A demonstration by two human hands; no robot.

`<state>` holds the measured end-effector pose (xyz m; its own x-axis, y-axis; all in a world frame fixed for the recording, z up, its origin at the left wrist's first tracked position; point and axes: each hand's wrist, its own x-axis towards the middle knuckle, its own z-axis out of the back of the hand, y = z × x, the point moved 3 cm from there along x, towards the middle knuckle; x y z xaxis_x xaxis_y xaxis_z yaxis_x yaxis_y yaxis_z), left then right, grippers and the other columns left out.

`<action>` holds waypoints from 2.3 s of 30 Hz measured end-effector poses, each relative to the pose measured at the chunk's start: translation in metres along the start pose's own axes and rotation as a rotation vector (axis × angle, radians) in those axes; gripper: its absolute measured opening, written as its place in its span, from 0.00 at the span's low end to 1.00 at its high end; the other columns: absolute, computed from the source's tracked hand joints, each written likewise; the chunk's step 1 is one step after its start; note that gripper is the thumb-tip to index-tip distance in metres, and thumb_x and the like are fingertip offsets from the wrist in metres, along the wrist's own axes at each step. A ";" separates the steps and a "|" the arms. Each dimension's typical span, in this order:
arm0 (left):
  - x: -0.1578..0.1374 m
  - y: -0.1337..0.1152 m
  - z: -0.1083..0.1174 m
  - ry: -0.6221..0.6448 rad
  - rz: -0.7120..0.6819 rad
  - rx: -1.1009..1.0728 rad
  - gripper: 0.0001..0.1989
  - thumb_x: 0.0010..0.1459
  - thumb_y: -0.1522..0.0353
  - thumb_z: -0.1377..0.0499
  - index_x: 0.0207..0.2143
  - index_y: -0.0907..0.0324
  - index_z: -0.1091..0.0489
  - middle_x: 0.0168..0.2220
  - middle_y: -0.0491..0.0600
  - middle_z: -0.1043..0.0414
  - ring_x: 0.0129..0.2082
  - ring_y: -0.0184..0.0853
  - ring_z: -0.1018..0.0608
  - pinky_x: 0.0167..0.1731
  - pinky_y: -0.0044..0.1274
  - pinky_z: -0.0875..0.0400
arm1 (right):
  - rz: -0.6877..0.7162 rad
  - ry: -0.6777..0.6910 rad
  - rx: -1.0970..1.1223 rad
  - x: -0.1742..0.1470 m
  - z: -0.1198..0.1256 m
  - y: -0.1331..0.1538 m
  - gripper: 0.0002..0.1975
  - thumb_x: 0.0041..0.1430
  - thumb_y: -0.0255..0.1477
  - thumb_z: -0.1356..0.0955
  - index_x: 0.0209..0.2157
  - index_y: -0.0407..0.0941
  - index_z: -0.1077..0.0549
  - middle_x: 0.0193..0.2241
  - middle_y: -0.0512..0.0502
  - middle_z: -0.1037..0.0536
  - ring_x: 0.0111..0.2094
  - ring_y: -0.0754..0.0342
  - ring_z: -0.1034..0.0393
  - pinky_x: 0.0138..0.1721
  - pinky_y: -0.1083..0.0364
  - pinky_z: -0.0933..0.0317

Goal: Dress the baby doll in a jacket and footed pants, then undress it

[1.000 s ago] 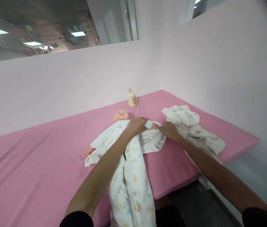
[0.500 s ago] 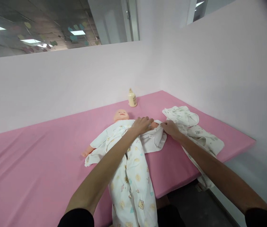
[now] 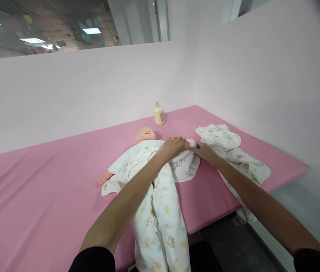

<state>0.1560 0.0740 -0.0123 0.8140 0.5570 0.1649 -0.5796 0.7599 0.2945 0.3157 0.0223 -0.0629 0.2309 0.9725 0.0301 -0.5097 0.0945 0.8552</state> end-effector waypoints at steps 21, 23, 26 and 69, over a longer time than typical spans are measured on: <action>-0.002 0.002 -0.005 -0.010 0.012 -0.014 0.22 0.70 0.54 0.50 0.48 0.63 0.30 0.43 0.57 0.25 0.42 0.43 0.21 0.33 0.28 0.37 | 0.147 -0.128 -0.002 0.017 0.002 -0.017 0.12 0.56 0.34 0.35 0.22 0.46 0.39 0.21 0.54 0.37 0.27 0.56 0.44 0.29 0.55 0.52; -0.001 0.003 -0.006 -0.028 0.016 -0.017 0.22 0.70 0.54 0.51 0.49 0.63 0.30 0.43 0.56 0.25 0.42 0.43 0.21 0.33 0.27 0.37 | 0.021 -0.053 0.286 0.022 0.000 -0.024 0.09 0.52 0.33 0.33 0.23 0.46 0.36 0.22 0.54 0.35 0.27 0.56 0.42 0.28 0.56 0.49; -0.001 0.004 -0.008 -0.055 0.016 -0.023 0.23 0.70 0.53 0.52 0.48 0.63 0.30 0.41 0.56 0.25 0.42 0.42 0.21 0.33 0.27 0.37 | -0.117 0.031 0.604 0.028 -0.006 -0.031 0.06 0.46 0.29 0.31 0.24 0.46 0.34 0.23 0.52 0.32 0.28 0.56 0.38 0.29 0.57 0.42; -0.036 0.009 0.028 -0.020 0.223 -0.224 0.22 0.70 0.59 0.49 0.59 0.63 0.36 0.56 0.59 0.30 0.58 0.45 0.29 0.57 0.35 0.37 | 0.163 -0.046 -0.433 -0.001 -0.013 -0.009 0.20 0.67 0.47 0.40 0.43 0.44 0.33 0.46 0.37 0.26 0.46 0.43 0.30 0.44 0.50 0.42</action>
<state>0.1223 0.0513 0.0105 0.6650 0.7134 0.2208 -0.7364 0.6756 0.0349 0.3093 0.0236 -0.0778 0.1506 0.9724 0.1781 -0.8394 0.0306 0.5427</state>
